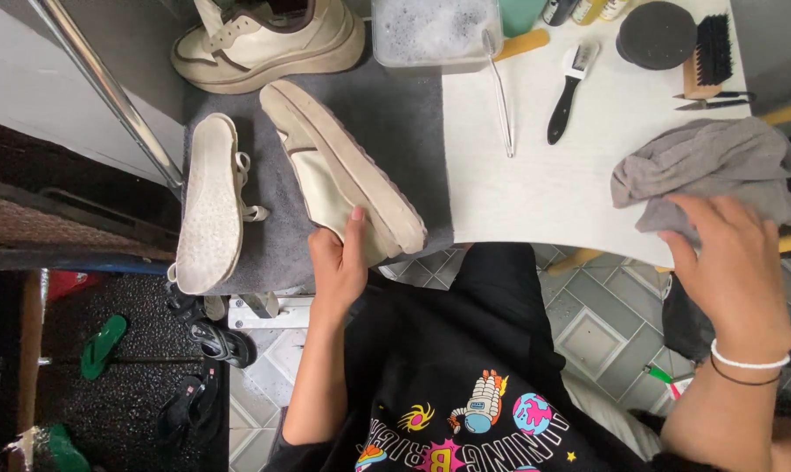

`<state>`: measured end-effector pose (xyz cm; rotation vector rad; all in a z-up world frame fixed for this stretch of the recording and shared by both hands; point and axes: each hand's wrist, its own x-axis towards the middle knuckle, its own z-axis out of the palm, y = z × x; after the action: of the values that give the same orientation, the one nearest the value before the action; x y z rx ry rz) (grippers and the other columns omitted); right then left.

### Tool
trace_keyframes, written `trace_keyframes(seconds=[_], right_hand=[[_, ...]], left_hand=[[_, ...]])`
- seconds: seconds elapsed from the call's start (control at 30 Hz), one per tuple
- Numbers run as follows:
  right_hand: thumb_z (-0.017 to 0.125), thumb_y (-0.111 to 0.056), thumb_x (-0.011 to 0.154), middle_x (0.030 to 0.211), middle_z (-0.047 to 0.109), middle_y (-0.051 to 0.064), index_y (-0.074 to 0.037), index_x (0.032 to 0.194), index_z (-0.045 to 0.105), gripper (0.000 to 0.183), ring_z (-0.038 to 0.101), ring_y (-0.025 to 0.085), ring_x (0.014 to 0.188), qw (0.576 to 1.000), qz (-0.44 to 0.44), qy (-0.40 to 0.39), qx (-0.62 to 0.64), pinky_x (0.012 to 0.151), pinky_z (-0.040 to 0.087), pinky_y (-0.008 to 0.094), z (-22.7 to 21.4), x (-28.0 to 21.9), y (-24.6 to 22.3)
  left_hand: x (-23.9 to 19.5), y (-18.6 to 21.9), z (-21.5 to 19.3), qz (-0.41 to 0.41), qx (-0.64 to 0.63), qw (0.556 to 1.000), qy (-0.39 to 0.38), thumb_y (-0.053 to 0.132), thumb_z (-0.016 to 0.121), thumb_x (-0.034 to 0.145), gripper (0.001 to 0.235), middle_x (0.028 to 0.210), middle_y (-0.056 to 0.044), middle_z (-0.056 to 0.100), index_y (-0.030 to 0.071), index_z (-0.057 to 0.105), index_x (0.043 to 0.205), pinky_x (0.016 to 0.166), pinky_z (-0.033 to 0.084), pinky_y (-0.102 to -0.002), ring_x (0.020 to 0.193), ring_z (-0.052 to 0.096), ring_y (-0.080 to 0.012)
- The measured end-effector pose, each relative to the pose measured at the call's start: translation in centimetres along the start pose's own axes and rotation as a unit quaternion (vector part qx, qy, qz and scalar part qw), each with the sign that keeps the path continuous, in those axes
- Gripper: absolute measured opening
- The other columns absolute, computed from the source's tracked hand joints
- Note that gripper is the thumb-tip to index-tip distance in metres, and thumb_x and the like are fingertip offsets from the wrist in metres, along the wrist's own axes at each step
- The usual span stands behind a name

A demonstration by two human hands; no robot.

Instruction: The person scrubs the sole and sides of a beige sneaker using a toothbrush dipped in soapy water. They wipe the shoe with a gray cloth and continue scrubbing different sections of the sole and upper.

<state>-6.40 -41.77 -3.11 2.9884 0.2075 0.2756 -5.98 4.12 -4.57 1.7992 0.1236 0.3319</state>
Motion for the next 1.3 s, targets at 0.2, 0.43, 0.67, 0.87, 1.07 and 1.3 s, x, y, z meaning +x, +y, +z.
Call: trace_keyframes(seconds=[0.2,0.43,0.67,0.87,1.07,1.3], right_hand=[[0.065,-0.009,0.108,0.136,0.064,0.015,-0.006,0.116,0.069,0.009,0.063,0.038,0.125,0.99,-0.045,0.068,0.116,0.101,0.043,0.053,-1.0,-0.2,-1.1],[0.051,-0.005,0.113,0.114,0.069,0.02,0.006,0.129,0.056,0.02,0.064,0.041,0.095,0.949,0.027,0.007,0.313,0.086,0.045,0.049,-5.4,-0.2,-4.9],[0.043,0.002,0.111,0.106,0.063,0.025,0.007,0.119,0.043,0.01,0.067,0.03,0.097,0.83,-0.073,0.126,0.538,0.091,0.054,0.036,-6.3,1.2,-11.0],[0.058,0.005,0.104,0.101,0.065,0.019,0.008,0.111,0.057,0.007,0.063,0.024,0.091,0.78,-0.092,0.18,0.592,0.087,0.054,0.033,-7.6,4.3,-15.5],[0.07,0.001,0.1,0.095,0.071,0.014,0.004,0.102,0.072,0.004,0.068,0.029,0.078,0.811,-0.164,0.23,0.513,0.075,0.055,0.035,-7.9,6.2,-17.2],[0.067,0.001,0.1,0.09,0.069,0.009,-0.002,0.098,0.074,0.008,0.067,0.024,0.069,0.844,-0.222,0.175,0.456,0.066,0.056,0.031,-9.6,5.2,-18.9]], left_hand=[[0.2,2.1,-1.8,0.049,0.032,0.991,-0.117,0.024,0.055,0.105,0.054,0.059,0.009,0.02,0.016,0.021,0.064,0.048,0.017,-0.031,0.054,0.023,-0.0065],[-0.9,4.1,-1.6,0.101,0.025,0.971,-0.213,0.021,0.053,0.105,0.046,0.064,0.007,0.022,0.013,0.024,0.07,0.051,0.023,-0.031,0.058,0.024,-0.0098],[-2.0,4.4,-0.3,0.086,0.01,0.959,-0.269,0.024,0.055,0.105,0.051,0.06,0.008,0.02,0.014,0.022,0.067,0.049,0.019,-0.031,0.053,0.024,-0.0091],[-2.4,5.5,1.3,0.116,-0.033,0.944,-0.307,0.019,0.057,0.103,0.049,0.049,-0.001,0.033,0.01,0.036,0.06,0.044,0.028,-0.028,0.044,0.031,-0.0106],[-2.7,5.9,1.8,0.113,-0.079,0.939,-0.315,0.015,0.059,0.101,0.054,0.036,-0.007,0.043,0.008,0.045,0.05,0.037,0.033,-0.023,0.035,0.036,-0.0102],[-2.9,6.1,2.7,0.141,-0.004,0.945,-0.294,0.016,0.058,0.1,0.057,0.032,-0.009,0.036,0.008,0.041,0.047,0.032,0.028,-0.023,0.028,0.032,-0.0134]])
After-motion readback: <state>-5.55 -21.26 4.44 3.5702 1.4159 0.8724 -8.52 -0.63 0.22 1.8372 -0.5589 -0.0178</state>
